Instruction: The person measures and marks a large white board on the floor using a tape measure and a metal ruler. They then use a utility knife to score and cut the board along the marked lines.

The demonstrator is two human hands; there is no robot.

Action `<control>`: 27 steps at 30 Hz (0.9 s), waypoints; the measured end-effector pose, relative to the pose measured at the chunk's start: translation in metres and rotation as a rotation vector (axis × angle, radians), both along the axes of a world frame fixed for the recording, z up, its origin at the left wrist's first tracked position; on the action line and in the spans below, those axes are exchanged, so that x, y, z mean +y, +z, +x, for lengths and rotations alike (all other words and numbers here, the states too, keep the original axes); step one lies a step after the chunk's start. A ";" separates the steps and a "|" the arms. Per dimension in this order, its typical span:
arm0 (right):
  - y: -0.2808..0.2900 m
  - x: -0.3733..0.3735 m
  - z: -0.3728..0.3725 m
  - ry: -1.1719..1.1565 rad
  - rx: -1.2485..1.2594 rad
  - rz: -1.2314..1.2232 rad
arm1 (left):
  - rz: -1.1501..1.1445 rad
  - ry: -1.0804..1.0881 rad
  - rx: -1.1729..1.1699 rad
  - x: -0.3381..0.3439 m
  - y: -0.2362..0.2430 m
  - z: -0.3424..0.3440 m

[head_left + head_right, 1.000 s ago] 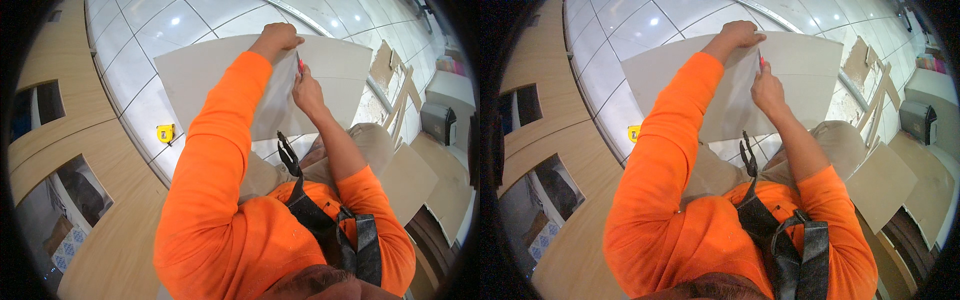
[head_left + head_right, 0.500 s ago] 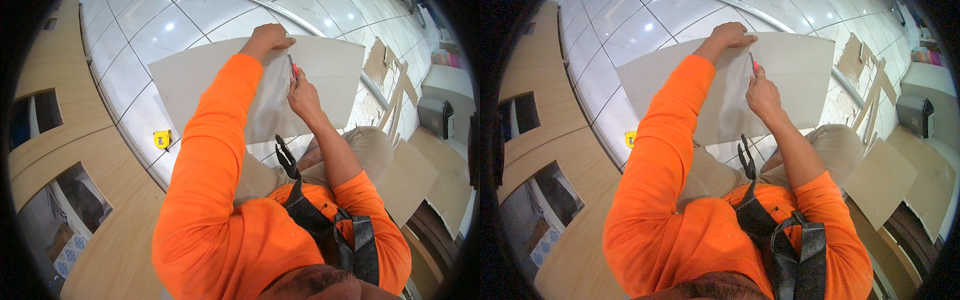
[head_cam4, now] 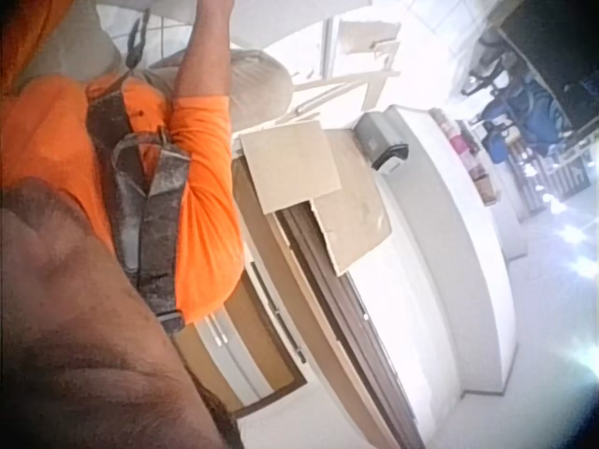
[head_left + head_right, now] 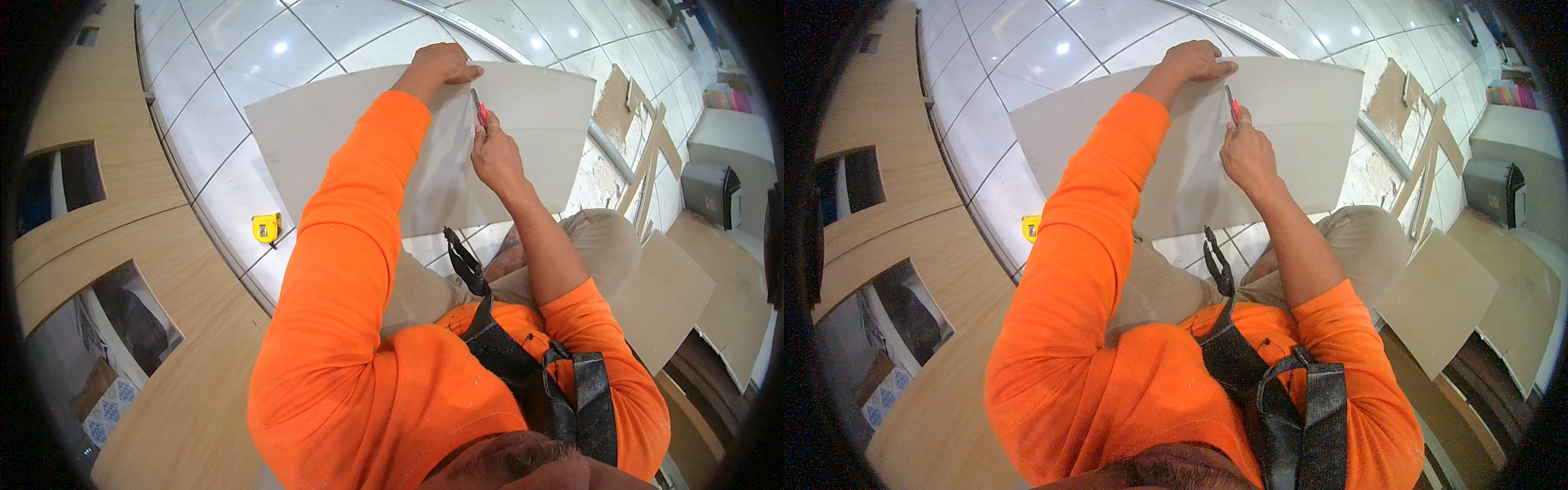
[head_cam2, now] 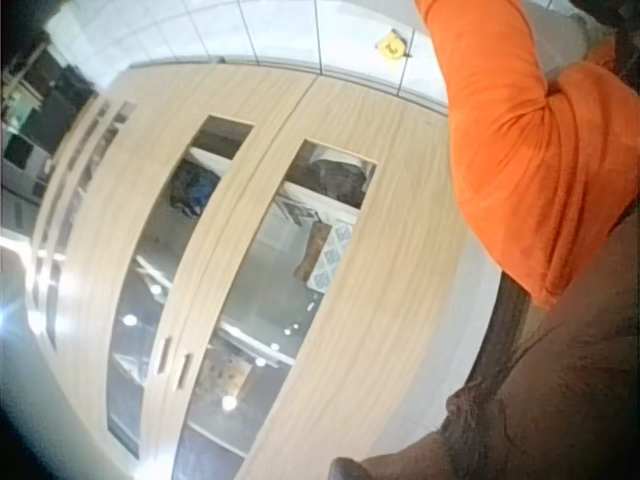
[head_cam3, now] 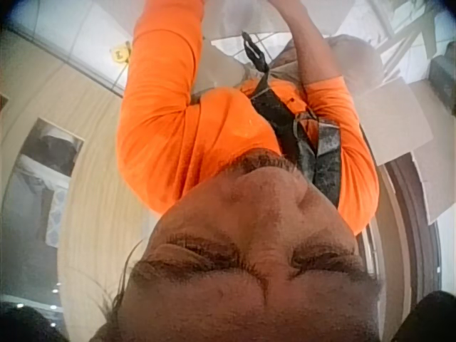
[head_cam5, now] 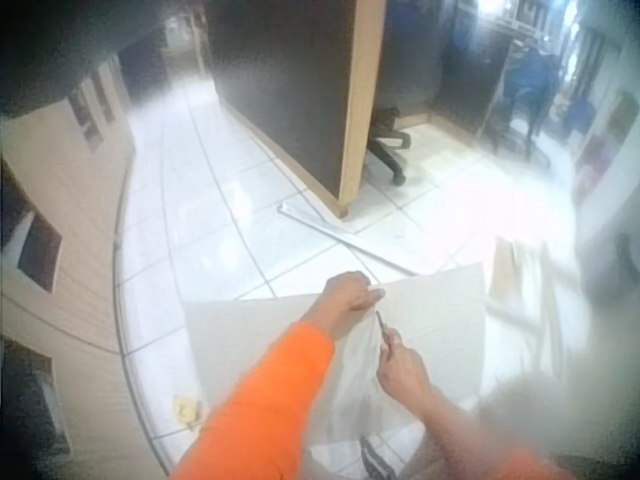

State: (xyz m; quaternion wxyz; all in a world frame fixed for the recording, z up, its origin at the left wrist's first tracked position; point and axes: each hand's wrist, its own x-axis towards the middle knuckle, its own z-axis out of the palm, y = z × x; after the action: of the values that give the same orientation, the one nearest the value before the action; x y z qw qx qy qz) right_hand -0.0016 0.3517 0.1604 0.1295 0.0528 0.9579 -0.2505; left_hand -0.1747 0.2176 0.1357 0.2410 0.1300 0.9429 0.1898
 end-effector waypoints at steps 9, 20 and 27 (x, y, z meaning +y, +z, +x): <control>-0.020 0.007 -0.015 0.075 -0.033 0.019 | -0.048 -0.020 -0.036 0.008 0.010 0.002; 0.003 -0.008 -0.003 0.028 -0.097 0.056 | -0.020 -0.032 0.003 0.000 0.010 0.007; -0.008 0.004 0.006 0.052 -0.096 0.068 | -0.032 -0.016 0.006 0.002 0.009 0.002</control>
State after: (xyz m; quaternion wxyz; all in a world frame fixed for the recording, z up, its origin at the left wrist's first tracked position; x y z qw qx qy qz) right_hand 0.0040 0.3560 0.1520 0.1801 0.0444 0.9596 -0.2115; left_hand -0.1728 0.2194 0.1446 0.2416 0.1344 0.9455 0.1721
